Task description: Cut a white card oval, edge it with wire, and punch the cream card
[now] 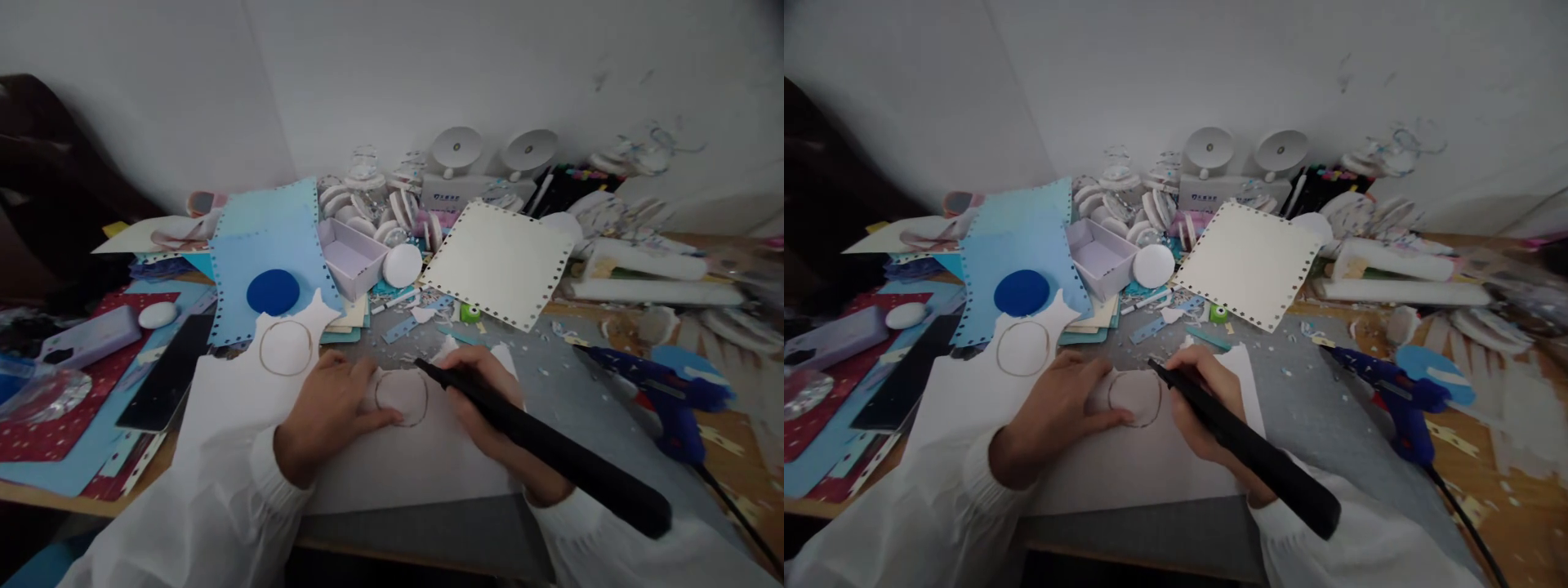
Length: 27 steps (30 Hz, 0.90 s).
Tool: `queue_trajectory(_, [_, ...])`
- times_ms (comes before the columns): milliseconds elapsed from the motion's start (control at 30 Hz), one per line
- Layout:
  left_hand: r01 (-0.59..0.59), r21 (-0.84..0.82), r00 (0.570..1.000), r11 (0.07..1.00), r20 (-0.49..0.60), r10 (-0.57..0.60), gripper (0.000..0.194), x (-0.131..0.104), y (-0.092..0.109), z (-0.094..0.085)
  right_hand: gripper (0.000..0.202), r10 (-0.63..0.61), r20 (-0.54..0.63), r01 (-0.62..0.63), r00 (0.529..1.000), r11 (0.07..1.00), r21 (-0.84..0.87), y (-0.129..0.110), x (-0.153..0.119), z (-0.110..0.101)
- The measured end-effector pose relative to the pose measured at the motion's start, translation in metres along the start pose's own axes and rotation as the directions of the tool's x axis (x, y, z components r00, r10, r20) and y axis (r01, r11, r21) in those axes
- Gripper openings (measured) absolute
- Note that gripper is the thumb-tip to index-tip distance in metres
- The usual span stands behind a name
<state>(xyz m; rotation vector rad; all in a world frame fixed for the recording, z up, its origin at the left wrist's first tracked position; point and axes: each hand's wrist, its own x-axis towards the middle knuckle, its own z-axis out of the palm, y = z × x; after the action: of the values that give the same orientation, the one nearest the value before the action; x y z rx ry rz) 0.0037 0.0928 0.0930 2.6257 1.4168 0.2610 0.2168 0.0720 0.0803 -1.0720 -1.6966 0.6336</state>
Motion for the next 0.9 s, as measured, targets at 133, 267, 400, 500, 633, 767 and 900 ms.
queue_trajectory(133, [-0.046, -0.048, 0.997, 0.998, -0.056, 0.043, 0.051, -0.004, -0.005, 0.012, 0.015, 0.053, 0.018, -0.052, 0.998, 0.997, -0.063, 0.008, -0.002, 0.003])
queue_trajectory(267, [-0.088, -0.082, 0.989, 0.993, -0.125, 0.077, 0.046, -0.005, -0.007, 0.017, 0.013, 0.115, 0.083, -0.106, 0.99, 0.989, -0.106, 0.007, 0.003, 0.002])
queue_trajectory(400, [-0.115, -0.091, 0.983, 0.989, -0.154, 0.1, 0.046, -0.004, -0.008, 0.018, 0.016, 0.128, 0.145, -0.109, 0.981, 0.985, -0.131, 0.006, 0.006, 0.0])
queue_trajectory(500, [-0.12, -0.088, 0.982, 0.989, -0.158, 0.105, 0.044, -0.004, -0.008, 0.018, 0.019, 0.109, 0.197, -0.077, 0.974, 0.983, -0.164, 0.007, 0.007, -0.002])
queue_trajectory(633, [-0.118, -0.106, 0.983, 0.987, -0.156, 0.101, 0.045, -0.004, -0.008, 0.016, 0.023, 0.051, 0.242, 0.0, 0.969, 0.979, -0.205, 0.01, 0.008, -0.004])
queue_trajectory(767, [-0.095, -0.115, 0.99, 0.989, -0.115, 0.081, 0.05, -0.003, -0.007, 0.017, 0.024, 0.016, 0.255, 0.033, 0.967, 0.981, -0.189, 0.011, 0.007, -0.007])
queue_trajectory(900, [-0.071, -0.118, 0.995, 0.99, -0.071, 0.063, 0.052, -0.002, -0.008, 0.018, 0.023, 0.012, 0.232, 0.035, 0.973, 0.98, -0.196, 0.012, 0.004, -0.009])
